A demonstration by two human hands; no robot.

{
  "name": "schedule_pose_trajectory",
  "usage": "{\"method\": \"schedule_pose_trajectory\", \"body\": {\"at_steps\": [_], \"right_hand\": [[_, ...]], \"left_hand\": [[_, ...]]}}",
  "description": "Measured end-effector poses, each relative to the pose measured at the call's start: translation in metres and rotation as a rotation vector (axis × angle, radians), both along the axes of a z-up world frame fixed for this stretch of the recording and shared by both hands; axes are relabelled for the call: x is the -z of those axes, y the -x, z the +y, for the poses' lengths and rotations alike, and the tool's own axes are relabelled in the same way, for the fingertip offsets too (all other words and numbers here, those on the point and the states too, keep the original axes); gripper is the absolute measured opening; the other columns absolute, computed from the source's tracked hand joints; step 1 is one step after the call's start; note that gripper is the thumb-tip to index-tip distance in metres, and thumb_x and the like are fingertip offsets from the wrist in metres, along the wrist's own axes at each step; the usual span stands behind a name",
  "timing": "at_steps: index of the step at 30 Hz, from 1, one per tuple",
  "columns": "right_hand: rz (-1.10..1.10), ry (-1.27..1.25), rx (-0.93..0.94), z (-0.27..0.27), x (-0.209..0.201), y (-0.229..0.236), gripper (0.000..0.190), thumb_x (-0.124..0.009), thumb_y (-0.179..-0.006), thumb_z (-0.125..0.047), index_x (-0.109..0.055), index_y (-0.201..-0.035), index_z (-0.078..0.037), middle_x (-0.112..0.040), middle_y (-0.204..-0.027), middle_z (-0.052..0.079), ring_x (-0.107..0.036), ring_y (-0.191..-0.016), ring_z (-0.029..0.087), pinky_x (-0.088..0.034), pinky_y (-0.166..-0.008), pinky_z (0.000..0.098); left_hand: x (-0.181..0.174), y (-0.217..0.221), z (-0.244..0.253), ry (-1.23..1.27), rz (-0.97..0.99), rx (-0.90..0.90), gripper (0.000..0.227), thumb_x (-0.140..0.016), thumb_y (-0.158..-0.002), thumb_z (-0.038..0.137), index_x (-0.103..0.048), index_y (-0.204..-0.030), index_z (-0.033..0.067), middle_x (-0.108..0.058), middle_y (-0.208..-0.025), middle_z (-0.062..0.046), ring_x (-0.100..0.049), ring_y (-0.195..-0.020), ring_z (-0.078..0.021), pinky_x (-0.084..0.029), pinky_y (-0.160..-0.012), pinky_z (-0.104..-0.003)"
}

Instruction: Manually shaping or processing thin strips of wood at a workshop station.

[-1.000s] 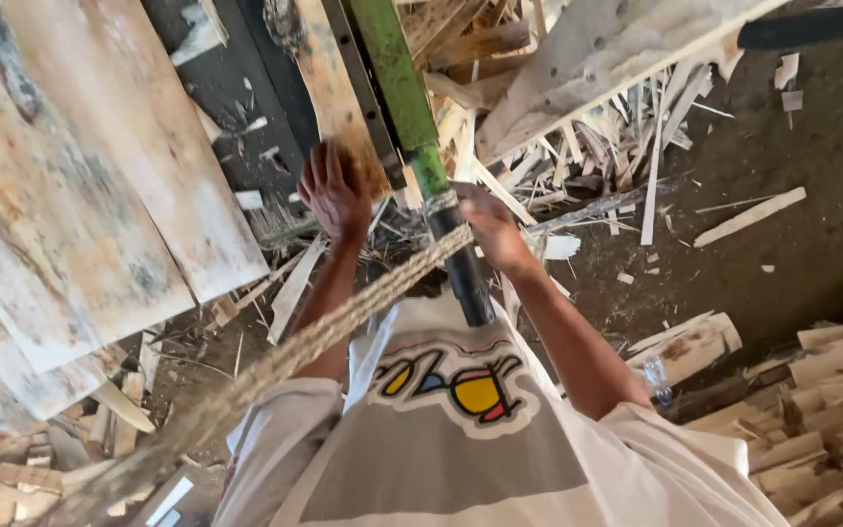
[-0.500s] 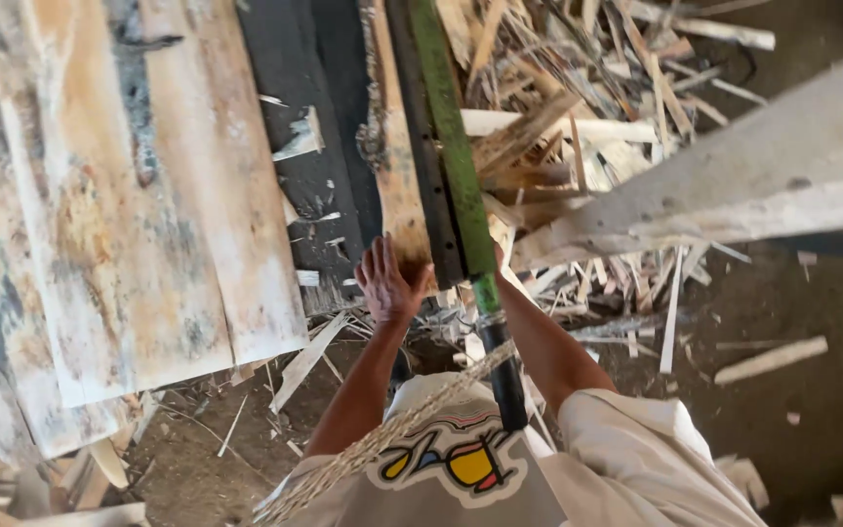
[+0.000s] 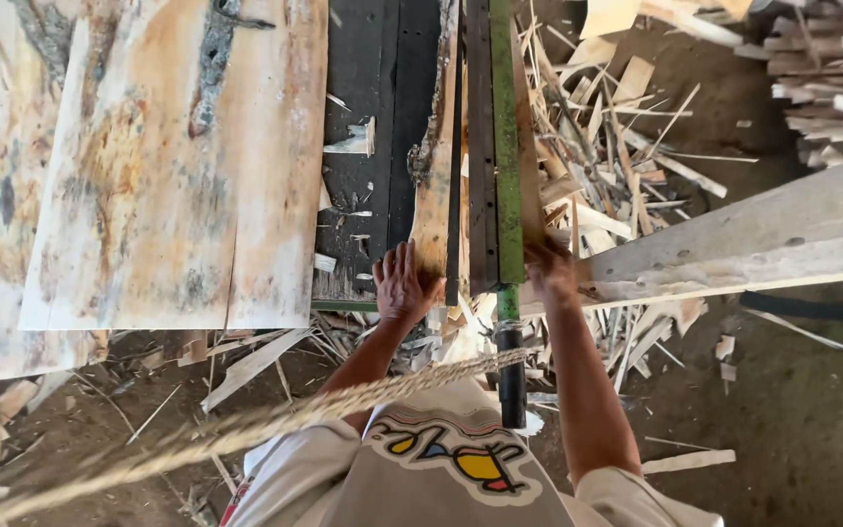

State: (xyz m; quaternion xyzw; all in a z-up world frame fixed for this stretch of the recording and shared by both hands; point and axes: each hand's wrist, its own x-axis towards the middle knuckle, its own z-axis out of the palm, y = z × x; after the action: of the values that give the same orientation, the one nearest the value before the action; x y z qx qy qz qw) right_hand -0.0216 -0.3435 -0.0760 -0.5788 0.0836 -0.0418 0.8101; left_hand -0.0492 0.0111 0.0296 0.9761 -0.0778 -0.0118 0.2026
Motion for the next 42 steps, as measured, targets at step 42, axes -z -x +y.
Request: {"method": "schedule_pose_trajectory", "body": {"at_steps": [42], "right_hand": [[0.599, 0.153, 0.266, 0.222, -0.023, 0.086, 0.082, -0.075, -0.079, -0.012, -0.034, -0.149, -0.003, -0.059, -0.119, 0.02, -0.07, -0.089, 0.031, -0.065, -0.069, 0.0435]], "left_hand": [[0.0, -0.059, 0.193, 1.37, 0.635, -0.428, 0.036, -0.074, -0.088, 0.012, -0.066, -0.122, 0.0036, -0.074, -0.098, -0.007, -0.07, -0.083, -0.0191, -0.06, -0.071, -0.037]]}}
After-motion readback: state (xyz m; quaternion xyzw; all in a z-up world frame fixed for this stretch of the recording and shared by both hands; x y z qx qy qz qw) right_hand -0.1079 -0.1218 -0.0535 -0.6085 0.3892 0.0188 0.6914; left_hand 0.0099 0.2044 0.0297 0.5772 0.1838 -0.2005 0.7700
